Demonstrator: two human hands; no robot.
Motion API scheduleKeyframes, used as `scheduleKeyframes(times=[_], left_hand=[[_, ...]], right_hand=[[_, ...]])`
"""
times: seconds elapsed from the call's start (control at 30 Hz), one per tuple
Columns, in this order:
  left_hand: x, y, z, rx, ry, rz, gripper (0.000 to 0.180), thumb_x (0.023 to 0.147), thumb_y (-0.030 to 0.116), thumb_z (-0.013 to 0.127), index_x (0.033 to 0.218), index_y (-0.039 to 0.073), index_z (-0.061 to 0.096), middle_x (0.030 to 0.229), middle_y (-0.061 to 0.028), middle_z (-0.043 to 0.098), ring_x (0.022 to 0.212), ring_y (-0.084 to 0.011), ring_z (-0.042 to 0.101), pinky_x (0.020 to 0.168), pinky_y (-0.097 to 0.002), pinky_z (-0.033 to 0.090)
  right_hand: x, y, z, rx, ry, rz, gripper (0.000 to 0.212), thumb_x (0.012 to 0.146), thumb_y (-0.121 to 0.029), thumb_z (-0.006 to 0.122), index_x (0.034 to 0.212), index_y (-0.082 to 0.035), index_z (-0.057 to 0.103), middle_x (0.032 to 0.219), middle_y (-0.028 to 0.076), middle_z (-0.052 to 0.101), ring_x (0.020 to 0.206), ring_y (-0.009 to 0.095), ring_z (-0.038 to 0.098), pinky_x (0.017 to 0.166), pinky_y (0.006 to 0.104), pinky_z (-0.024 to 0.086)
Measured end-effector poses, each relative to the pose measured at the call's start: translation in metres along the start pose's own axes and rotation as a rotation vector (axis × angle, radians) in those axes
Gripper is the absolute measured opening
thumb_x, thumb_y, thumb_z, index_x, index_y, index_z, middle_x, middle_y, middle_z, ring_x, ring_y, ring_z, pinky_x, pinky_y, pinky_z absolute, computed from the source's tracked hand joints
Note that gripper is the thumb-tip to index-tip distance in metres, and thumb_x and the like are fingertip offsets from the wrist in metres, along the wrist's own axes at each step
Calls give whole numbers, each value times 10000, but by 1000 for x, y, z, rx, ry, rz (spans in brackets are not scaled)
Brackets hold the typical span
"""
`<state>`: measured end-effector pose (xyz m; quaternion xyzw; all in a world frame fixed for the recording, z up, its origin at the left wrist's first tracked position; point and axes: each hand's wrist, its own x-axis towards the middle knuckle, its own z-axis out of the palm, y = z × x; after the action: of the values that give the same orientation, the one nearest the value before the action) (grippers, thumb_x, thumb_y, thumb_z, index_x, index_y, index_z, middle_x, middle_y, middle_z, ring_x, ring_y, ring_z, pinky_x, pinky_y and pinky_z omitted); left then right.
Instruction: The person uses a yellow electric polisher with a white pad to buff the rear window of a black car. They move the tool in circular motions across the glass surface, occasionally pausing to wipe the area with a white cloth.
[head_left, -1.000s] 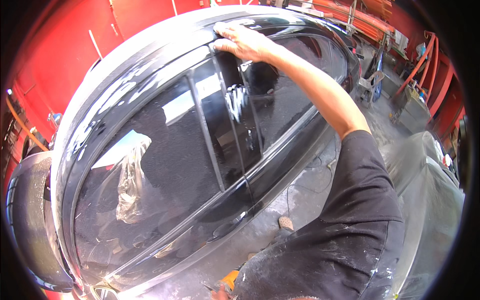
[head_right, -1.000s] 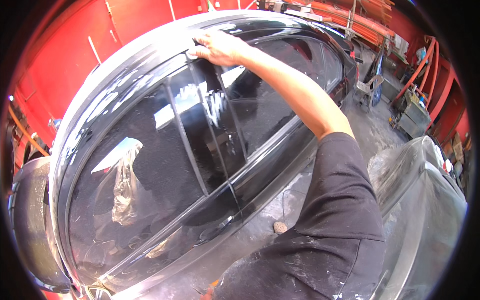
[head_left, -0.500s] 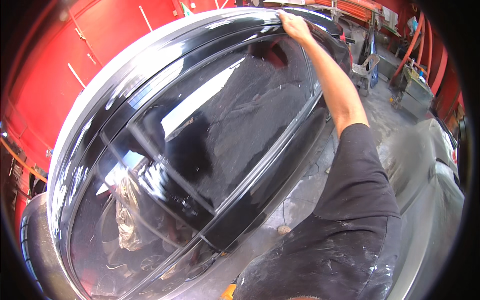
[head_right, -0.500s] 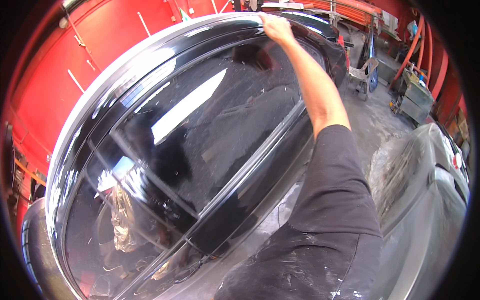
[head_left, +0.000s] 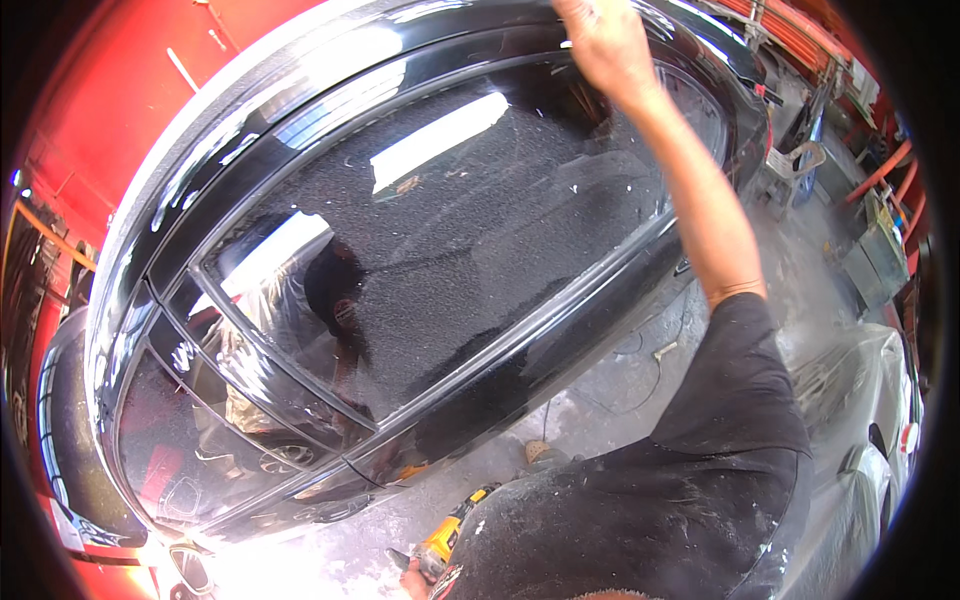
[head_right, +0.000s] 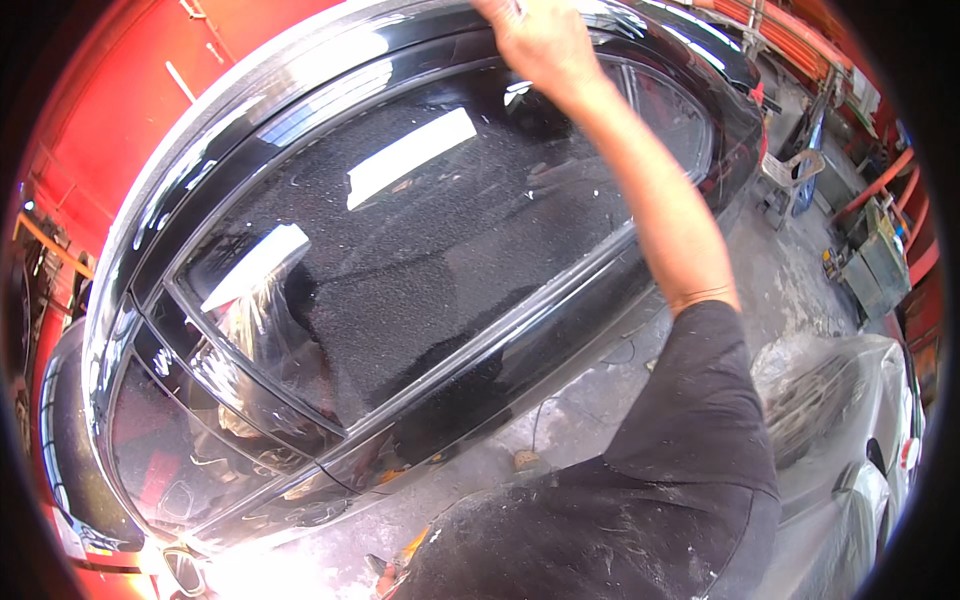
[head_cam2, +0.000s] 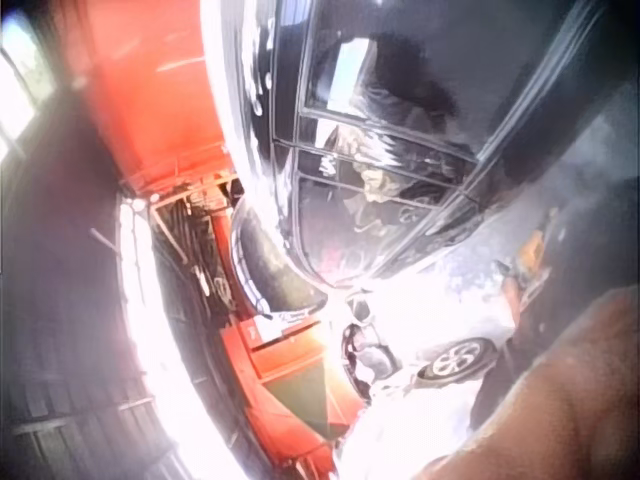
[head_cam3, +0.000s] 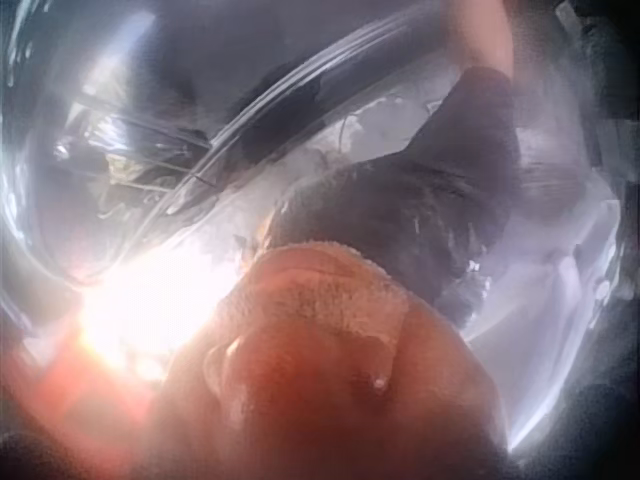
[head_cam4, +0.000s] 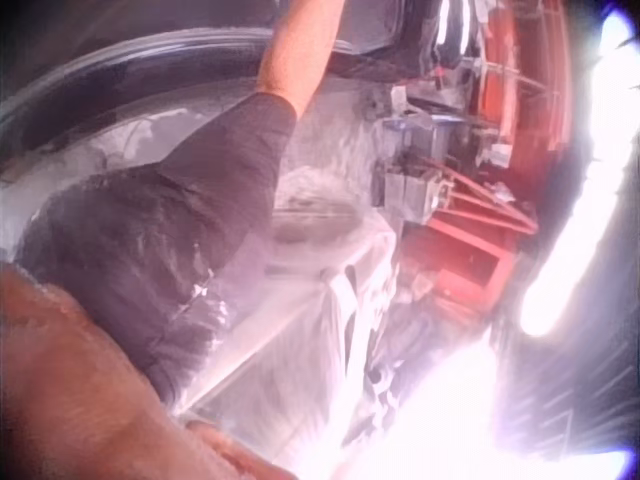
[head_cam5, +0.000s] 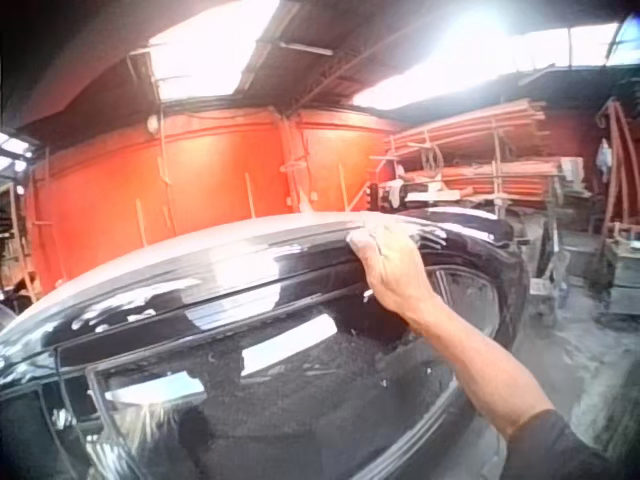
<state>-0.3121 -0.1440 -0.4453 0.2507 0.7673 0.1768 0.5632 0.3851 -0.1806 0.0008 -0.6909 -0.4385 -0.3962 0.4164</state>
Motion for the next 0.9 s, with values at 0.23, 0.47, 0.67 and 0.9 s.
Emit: scheduleKeyframes(times=[0.23, 0.47, 0.67, 0.9], left_hand=[[0, 1, 24, 39, -45, -32, 295, 892, 139, 721, 1098, -42, 612, 690, -65, 585, 463, -159, 497, 385, -324, 368], [-7, 11, 46, 57, -75, -38, 293, 895, 142, 719, 1091, -46, 607, 672, -64, 579, 454, -161, 494, 381, -325, 367], [-10, 27, 55, 101, -73, -21, 292, 898, 145, 718, 1084, -48, 603, 657, -64, 573, 447, -163, 491, 378, -326, 366], [-26, -5, 31, -44, 36, -60, 291, 901, 148, 716, 1076, -52, 598, 639, -63, 567, 438, -165, 488, 374, -327, 365]], right_hand=[[-65, 34, 18, -96, 21, -24, 690, 966, -540, 587, 1313, 56, 555, 1368, 277, 530, 1300, 426, 503, 1087, 508, 422], [-47, 281, -8, -292, 57, 727, 940, 967, -747, 330, 1373, 75, 535, 1404, 339, 516, 1323, 482, 493, 1110, 533, 394], [-94, 326, -52, -336, 110, 716, 877, 985, -707, 349, 1291, 82, 577, 1309, 355, 565, 1262, 495, 522, 1079, 522, 406], [-90, 69, 11, -203, -69, 6, 748, 982, -599, 520, 1401, 20, 523, 1461, 246, 498, 1394, 399, 435, 1182, 460, 324]])
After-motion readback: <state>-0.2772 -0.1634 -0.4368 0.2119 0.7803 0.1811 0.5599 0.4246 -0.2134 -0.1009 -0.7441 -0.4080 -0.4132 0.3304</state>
